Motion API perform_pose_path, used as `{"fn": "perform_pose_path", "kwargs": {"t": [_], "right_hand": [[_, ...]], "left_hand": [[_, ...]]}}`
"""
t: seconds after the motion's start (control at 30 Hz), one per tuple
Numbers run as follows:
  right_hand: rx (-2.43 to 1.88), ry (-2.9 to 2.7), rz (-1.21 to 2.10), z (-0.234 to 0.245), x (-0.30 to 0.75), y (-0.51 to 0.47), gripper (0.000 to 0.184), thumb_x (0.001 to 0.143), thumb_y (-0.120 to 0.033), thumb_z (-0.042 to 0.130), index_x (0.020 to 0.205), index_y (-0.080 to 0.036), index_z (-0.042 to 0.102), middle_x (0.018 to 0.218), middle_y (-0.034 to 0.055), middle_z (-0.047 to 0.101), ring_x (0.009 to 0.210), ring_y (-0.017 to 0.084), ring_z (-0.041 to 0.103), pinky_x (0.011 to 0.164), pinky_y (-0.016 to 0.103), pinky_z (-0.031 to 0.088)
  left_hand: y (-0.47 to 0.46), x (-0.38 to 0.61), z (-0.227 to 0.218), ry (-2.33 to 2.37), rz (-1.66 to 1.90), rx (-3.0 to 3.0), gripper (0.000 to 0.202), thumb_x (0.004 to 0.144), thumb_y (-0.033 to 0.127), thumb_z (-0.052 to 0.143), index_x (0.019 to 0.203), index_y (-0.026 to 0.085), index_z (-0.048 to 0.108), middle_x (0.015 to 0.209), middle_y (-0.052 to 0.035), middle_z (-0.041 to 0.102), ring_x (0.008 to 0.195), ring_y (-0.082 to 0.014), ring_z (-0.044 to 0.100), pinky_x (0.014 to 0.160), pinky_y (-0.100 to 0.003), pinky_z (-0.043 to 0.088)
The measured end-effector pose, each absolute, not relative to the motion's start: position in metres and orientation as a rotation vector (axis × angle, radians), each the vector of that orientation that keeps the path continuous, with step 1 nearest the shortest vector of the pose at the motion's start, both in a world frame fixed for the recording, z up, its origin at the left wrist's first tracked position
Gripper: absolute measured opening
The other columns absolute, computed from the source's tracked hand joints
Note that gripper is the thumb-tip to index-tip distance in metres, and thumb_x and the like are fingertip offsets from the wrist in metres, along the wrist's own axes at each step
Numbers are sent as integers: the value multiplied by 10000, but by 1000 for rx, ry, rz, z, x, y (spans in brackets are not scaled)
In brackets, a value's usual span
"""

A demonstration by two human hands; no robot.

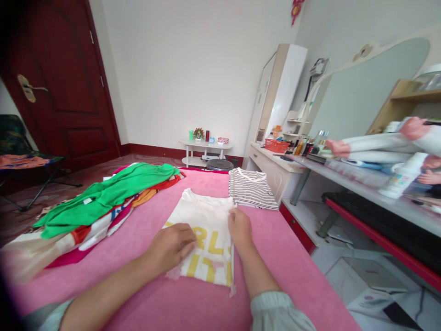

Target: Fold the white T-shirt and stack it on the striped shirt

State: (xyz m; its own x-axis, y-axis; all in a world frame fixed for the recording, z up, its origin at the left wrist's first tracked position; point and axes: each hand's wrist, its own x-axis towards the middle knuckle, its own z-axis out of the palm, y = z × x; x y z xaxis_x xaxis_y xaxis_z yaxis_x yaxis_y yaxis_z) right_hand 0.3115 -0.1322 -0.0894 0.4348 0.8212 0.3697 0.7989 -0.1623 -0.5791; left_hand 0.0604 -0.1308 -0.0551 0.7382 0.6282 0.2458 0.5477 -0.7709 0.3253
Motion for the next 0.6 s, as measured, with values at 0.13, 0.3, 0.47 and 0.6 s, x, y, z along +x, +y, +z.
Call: {"fn": "perform_pose_path", "kwargs": {"t": [0.13, 0.3, 0.47, 0.6], "right_hand": [[-2089, -1292, 127, -90, 324, -132, 162, 761, -233, 528, 849, -187, 657, 803, 31, 697, 775, 169, 644, 683, 239, 441], [-2215, -1367, 75, -84, 311, -136, 288, 745, -295, 595, 1012, -190, 628, 863, 36, 680, 809, 190, 623, 663, 263, 408], [-2141, -1492, -29, -80, 297, -140, 372, 781, -211, 528, 1143, -254, 604, 877, 8, 650, 780, 170, 599, 667, 265, 402], [-1980, -1439, -201, -72, 295, -146, 419, 826, -194, 443, 1215, -282, 572, 953, 6, 629, 801, 158, 585, 707, 266, 421]], "left_hand": [[-145, 62, -39, 864, 346, 2675, 300, 757, 536, 619, 898, 279, 683, 852, 6, 664, 768, -189, 610, 649, -283, 419], [-151, 63, -33, 763, 174, 2773, 259, 662, 351, 747, 907, 298, 683, 945, 3, 647, 906, -224, 598, 698, -293, 419], [-154, 65, -32, 777, 242, 2737, 95, 751, 193, 614, 812, 250, 661, 876, 7, 651, 869, -189, 605, 695, -273, 418], [-160, 69, -36, 753, 426, 2681, 136, 767, 168, 562, 853, 239, 638, 889, 5, 644, 837, -167, 598, 690, -260, 423]]}}
